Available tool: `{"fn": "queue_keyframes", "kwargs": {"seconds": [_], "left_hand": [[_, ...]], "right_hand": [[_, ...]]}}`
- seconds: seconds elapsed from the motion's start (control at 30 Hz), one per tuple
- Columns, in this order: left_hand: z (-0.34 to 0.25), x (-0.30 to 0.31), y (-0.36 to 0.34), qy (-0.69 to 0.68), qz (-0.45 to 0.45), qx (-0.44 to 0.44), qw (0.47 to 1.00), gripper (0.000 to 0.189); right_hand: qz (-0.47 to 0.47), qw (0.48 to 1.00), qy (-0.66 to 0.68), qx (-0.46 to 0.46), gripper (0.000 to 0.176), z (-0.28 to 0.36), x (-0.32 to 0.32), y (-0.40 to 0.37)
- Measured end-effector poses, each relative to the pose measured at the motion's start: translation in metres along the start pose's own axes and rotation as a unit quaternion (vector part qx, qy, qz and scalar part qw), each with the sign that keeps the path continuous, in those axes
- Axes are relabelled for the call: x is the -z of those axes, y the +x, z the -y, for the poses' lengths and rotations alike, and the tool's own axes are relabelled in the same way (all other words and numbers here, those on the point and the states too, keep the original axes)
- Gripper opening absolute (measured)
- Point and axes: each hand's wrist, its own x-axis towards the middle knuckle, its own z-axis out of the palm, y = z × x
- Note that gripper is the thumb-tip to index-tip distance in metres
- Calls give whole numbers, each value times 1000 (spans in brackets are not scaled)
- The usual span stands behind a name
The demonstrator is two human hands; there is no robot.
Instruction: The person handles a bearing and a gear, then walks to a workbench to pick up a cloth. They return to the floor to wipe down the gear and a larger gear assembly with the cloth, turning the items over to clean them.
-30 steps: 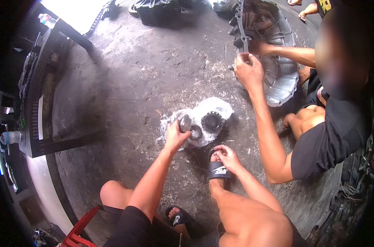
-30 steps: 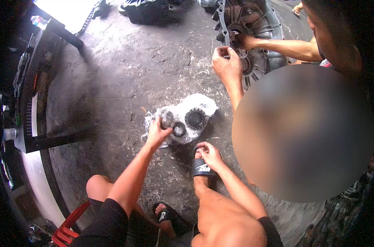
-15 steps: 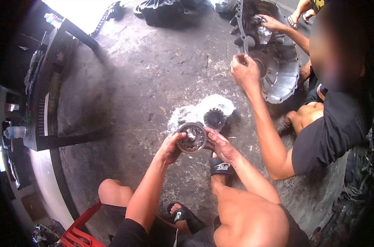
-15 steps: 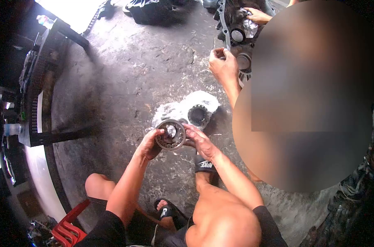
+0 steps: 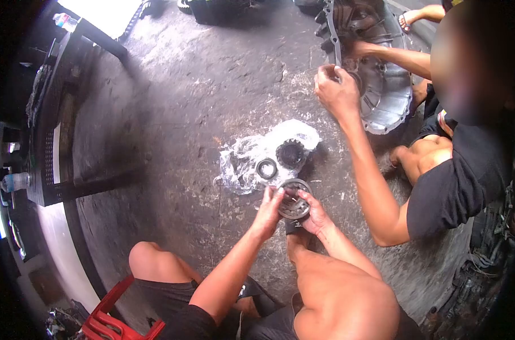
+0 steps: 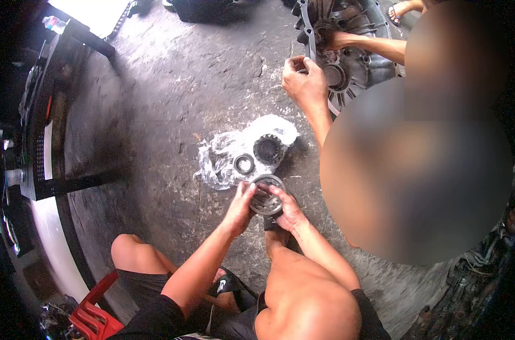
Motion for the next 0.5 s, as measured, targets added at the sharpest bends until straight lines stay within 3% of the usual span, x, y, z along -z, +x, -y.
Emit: {"fn": "queue_keyframes", "kwargs": {"seconds": [0.07, 0.13, 0.23, 0.27, 0.3, 0.33, 0.37, 0.43, 0.5], "left_hand": [[12, -4, -1, 154, -30, -38, 987, 45], [26, 3, 5, 379, -67, -133, 914, 52], [-22, 4, -6, 523, -22, -119, 844, 62], [-6, 31, 15, 524, -83, -199, 824, 55], [-34, 26, 8, 592, -117, -210, 769, 53], [-42, 31, 15, 699, -186, -214, 656, 60], [-53, 41, 18, 760, -197, -218, 580, 69], [-50, 79, 43, 805, -196, -257, 498, 76], [-52, 110, 51, 823, -144, -288, 468, 76]], "right_hand": [[-1, 1000, 24, 1, 44, 1, 11, -8], [1, 999, 41, -8, 43, 6, 20, -16], [-2, 1000, 3, 23, 43, 13, 36, -21], [-9, 999, -14, 31, 44, 16, 37, -22], [-17, 999, -32, 38, 44, 19, 38, -24], [-17, 997, -58, 44, 45, 24, 39, -25], [-9, 997, -58, 46, 47, 26, 36, -25], [7, 997, -57, 49, 52, 30, 29, -25], [26, 999, -14, 14, 56, 28, 32, -22]]}}
